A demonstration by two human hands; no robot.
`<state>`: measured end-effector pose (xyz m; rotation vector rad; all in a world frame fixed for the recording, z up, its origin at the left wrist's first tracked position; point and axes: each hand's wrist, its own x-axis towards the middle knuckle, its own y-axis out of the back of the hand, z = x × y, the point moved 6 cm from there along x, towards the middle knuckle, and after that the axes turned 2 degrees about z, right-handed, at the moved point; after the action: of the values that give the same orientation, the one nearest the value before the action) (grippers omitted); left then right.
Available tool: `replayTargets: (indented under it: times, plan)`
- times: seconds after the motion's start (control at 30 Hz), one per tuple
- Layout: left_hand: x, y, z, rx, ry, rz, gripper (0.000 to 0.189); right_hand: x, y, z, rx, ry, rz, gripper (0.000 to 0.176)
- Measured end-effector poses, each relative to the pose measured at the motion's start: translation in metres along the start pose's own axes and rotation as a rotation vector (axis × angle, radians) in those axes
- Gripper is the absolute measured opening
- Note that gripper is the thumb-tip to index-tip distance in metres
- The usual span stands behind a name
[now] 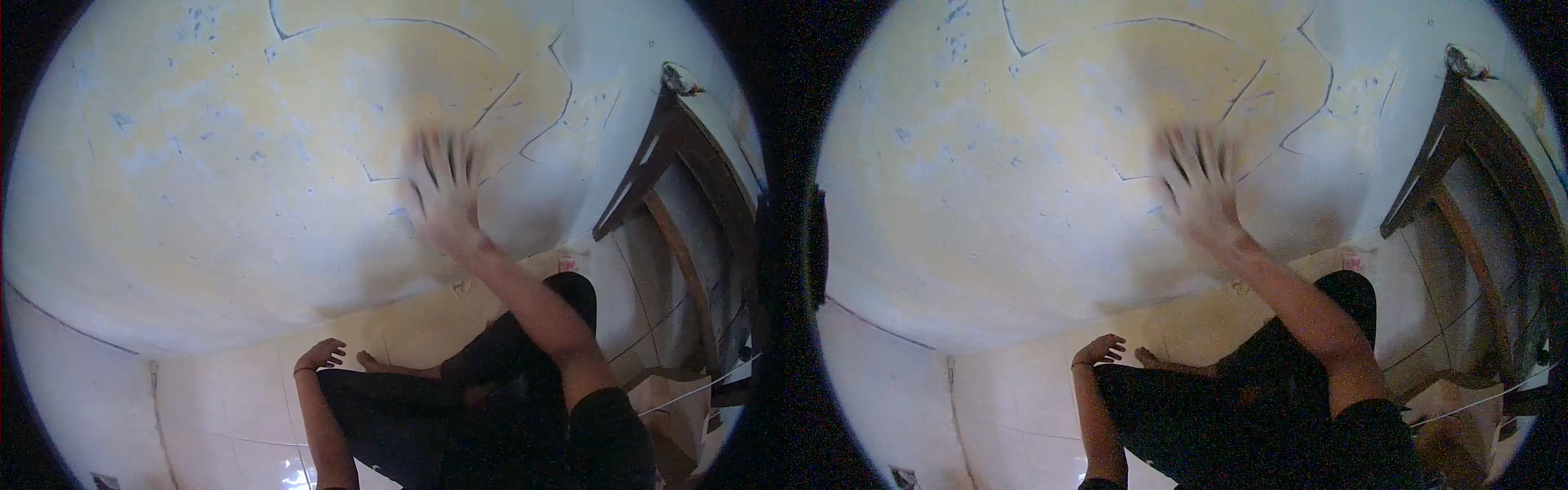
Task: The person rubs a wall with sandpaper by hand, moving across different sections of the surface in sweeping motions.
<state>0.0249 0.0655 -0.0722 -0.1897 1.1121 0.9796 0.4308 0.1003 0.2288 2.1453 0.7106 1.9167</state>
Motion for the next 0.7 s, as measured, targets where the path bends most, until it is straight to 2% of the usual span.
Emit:
replayTargets:
  times: [0.1, 0.13, 0.23, 0.3, 0.4, 0.43, 0.5, 0.53, 0.6, 0.67, 0.7]
  plan:
    - [0.033, 0.013, -0.026, 0.239, -0.191, -0.076, 0.029, 0.119, 0.064, -0.019, 0.077, 0.109, 0.398, 0.059]
    - [0.026, 0.013, -0.020, 0.266, -0.214, -0.081, 0.028, 0.139, 0.076, -0.023, 0.036, 0.090, 0.385, 0.059]
    - [0.002, 0.004, 0.003, -0.007, 0.004, -0.011, 0.033, 0.158, 0.086, -0.028, -0.027, 0.082, 0.380, 0.057]
    - [0.009, 0.008, -0.003, 0.013, -0.007, -0.022, 0.038, 0.110, 0.054, -0.023, 0.013, 0.111, 0.407, 0.054]
    - [0.017, 0.009, -0.014, 0.050, -0.094, -0.058, 0.041, -0.041, -0.029, -0.004, -0.051, 0.148, -0.065, 0.050]
    - [0.020, 0.009, -0.019, 0.062, -0.137, -0.072, 0.041, -0.098, -0.049, 0.011, 0.086, 0.097, -0.234, 0.046]
    - [0.040, 0.022, -0.028, 0.287, -0.356, -0.096, 0.031, -0.149, -0.067, 0.029, 0.024, 0.113, -0.266, 0.049]
    - [0.034, 0.021, -0.023, 0.303, -0.352, -0.087, 0.031, -0.131, -0.062, 0.026, -0.003, 0.081, -0.208, 0.050]
    - [0.004, 0.003, -0.008, 0.062, -0.099, -0.035, 0.031, -0.049, -0.026, 0.008, -0.058, 0.023, -0.123, 0.053]
    - [0.015, 0.004, -0.007, 0.058, -0.075, -0.024, 0.031, 0.051, 0.026, -0.013, -0.022, 0.030, 0.122, 0.055]
    - [0.016, 0.007, -0.013, 0.060, -0.051, -0.016, 0.031, 0.091, 0.047, -0.020, 0.027, 0.071, 0.309, 0.055]
